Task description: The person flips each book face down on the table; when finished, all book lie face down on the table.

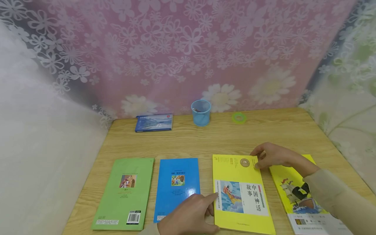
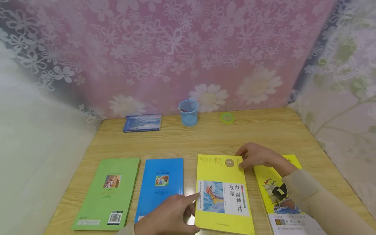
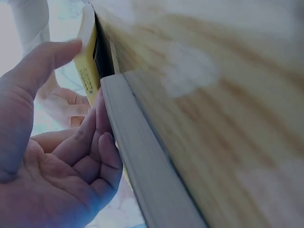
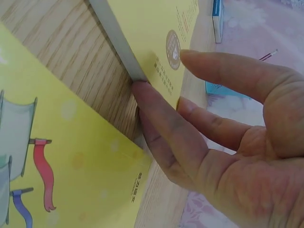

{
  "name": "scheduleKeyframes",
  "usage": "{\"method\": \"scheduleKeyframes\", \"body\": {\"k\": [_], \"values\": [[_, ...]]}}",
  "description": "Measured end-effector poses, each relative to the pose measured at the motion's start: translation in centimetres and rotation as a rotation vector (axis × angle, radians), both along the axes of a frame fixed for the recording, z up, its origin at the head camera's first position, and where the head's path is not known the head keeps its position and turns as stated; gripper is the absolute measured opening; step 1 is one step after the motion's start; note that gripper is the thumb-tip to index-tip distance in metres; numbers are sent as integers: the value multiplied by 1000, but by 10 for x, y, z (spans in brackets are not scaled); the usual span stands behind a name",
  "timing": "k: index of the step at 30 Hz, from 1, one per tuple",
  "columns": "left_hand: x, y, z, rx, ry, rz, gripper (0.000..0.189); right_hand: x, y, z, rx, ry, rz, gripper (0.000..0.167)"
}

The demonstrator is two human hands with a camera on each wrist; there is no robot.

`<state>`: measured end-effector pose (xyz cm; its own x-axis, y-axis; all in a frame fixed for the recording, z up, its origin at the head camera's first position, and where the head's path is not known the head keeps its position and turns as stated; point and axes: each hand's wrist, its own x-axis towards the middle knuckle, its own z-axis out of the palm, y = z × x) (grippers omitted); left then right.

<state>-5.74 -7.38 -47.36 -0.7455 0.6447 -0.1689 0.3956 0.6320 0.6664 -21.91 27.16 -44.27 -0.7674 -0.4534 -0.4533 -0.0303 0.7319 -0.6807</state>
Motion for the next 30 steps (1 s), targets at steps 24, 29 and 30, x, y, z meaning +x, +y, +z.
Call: {"method": "scheduleKeyframes", "body": {"k": [24, 29, 30], "values": [[1, -19, 11, 379, -377, 177, 60, -7, 13, -6, -104, -67, -63, 49], [0, -24, 15, 479, -451, 173, 60, -13, 26, 4, -219, -127, -9, 36], [0, -26, 17, 497, -473, 176, 61, -14, 28, 7, -241, -139, -4, 35]]}}
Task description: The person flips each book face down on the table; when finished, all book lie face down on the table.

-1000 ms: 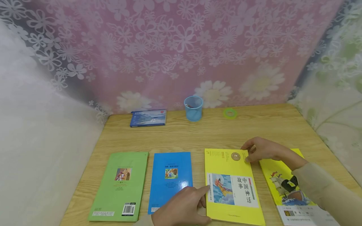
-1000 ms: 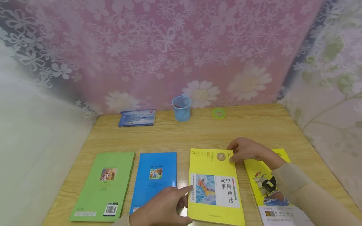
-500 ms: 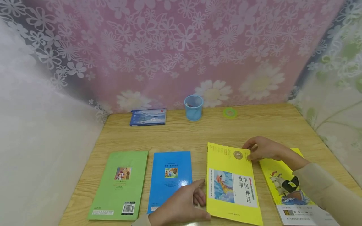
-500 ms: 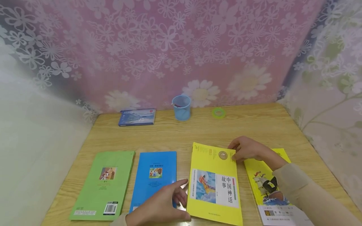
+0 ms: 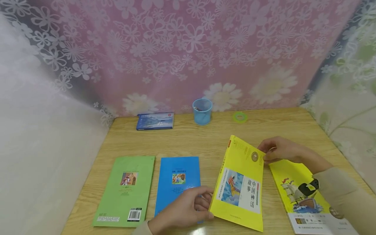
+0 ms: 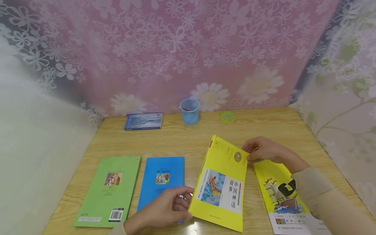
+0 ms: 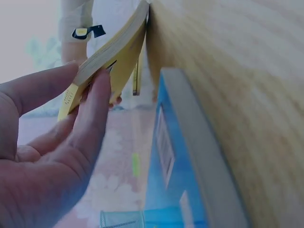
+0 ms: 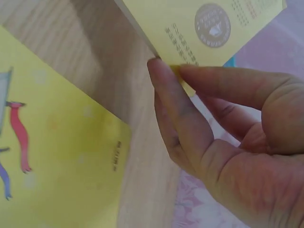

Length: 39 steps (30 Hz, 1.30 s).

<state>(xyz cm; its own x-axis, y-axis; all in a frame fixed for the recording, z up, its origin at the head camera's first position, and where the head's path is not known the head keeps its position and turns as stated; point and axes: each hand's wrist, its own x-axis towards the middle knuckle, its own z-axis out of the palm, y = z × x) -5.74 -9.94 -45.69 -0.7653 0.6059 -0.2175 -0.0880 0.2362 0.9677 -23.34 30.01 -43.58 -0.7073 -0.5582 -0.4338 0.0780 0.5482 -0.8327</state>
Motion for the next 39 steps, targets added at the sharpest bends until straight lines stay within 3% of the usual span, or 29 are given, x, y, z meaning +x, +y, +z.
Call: {"method": "scheduleKeyframes", "body": {"k": [3, 6, 14, 19, 23, 26, 30, 34, 39], "values": [[0, -4, 6, 32, -15, 3, 61, -3, 7, 10, -57, -15, 25, 36], [-1, -9, 13, 29, 25, 10, 58, -3, 13, 20, -98, -1, 47, 37], [-3, -19, 32, 16, 238, 24, 46, -3, 22, 41, -169, 83, 69, 33], [-4, -22, 36, 4, 352, 30, 44, -2, 25, 48, -150, 86, 17, 34], [-4, -23, 38, 6, 431, 30, 43, -5, 28, 48, -228, 37, 27, 30], [-3, -23, 40, -16, 527, 16, 43, -6, 29, 49, -300, 3, 46, 30], [-2, -23, 41, -115, 706, -11, 46, -6, 30, 50, -387, -44, 51, 38], [-1, -24, 42, -216, 865, -35, 47, -5, 29, 52, -368, -40, 15, 38], [-1, -21, 40, -225, 1064, -57, 48, -4, 26, 57, -288, -35, 25, 38]]}}
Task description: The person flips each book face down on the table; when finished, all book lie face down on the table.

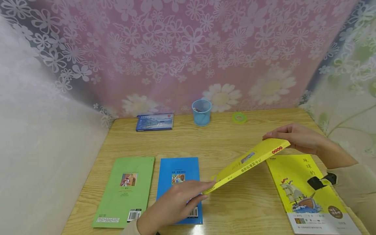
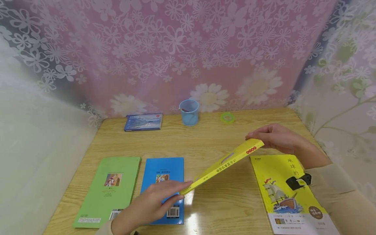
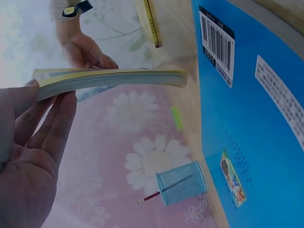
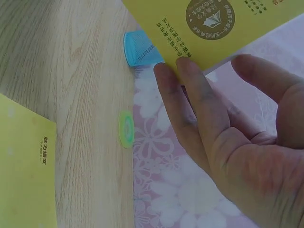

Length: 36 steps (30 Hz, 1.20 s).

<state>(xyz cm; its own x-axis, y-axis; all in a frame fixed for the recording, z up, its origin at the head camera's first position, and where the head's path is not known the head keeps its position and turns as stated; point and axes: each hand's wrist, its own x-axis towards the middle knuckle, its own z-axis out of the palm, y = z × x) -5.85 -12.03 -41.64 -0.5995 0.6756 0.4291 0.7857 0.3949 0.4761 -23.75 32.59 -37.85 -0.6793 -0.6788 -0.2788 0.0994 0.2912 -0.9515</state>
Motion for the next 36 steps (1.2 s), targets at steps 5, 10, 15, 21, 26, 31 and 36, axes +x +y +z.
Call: {"method": "scheduleKeyframes", "body": {"k": [5, 10, 15, 21, 26, 31, 36], "values": [[-1, 4, -2, -5, 142, -41, 50, 1, -3, 2, 4, -74, 29, 40], [-3, 8, -2, -21, 195, -64, 53, 2, -5, 1, 53, -45, -19, 35], [-2, 8, -6, -46, 273, -78, 54, 4, -7, -6, 188, 89, -102, 44], [-1, 7, -9, -130, 402, -107, 51, 6, -11, -21, 225, 108, -133, 56], [-1, 9, -13, -166, 434, -143, 50, 7, -14, -32, 202, 86, -140, 60], [-2, 11, -16, -210, 454, -144, 48, 9, -21, -39, 161, 78, -142, 58], [1, 14, -18, -328, 366, -172, 52, 11, -30, -47, 111, 109, -124, 48]]}}
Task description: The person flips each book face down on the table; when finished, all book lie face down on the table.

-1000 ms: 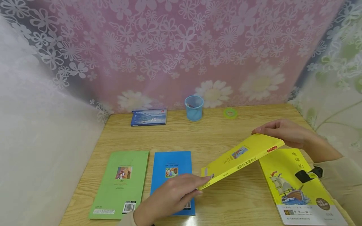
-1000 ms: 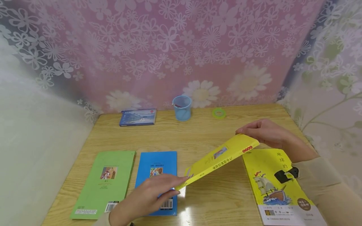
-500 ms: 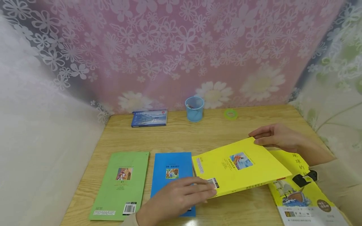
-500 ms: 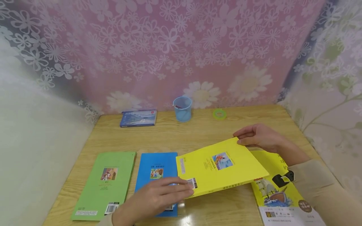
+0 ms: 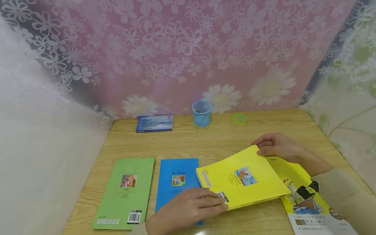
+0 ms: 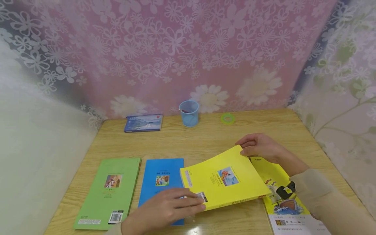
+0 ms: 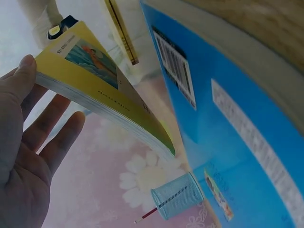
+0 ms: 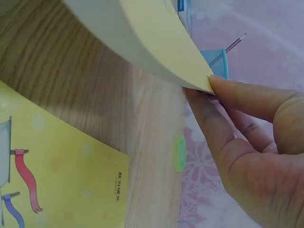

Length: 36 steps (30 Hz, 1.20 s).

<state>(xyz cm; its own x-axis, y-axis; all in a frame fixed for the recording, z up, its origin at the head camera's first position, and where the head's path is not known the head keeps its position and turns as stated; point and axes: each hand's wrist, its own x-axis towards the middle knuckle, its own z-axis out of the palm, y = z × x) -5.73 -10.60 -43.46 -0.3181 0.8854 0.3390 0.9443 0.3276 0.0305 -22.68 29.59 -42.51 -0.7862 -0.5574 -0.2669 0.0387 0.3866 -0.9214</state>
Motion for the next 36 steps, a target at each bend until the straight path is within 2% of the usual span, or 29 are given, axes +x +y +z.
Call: {"method": "scheduleKeyframes", "body": {"k": [6, 14, 18, 26, 30, 36], "values": [[4, 2, -4, -66, -80, 17, 55, 2, -5, -7, -14, 22, -25, 43], [5, 9, -13, -120, -91, 34, 49, 5, -9, -21, -29, 42, -65, 38], [5, 13, -16, -130, -138, 29, 46, 7, -11, -27, -17, 97, -79, 32], [7, 21, -22, -184, -241, 20, 44, 7, -24, -32, 127, 287, -87, 17], [7, 27, -24, -224, -284, 22, 43, 5, -31, -33, 210, 373, -81, 18], [9, 33, -26, -292, -252, 7, 33, 4, -37, -34, 268, 406, -96, 22]]}}
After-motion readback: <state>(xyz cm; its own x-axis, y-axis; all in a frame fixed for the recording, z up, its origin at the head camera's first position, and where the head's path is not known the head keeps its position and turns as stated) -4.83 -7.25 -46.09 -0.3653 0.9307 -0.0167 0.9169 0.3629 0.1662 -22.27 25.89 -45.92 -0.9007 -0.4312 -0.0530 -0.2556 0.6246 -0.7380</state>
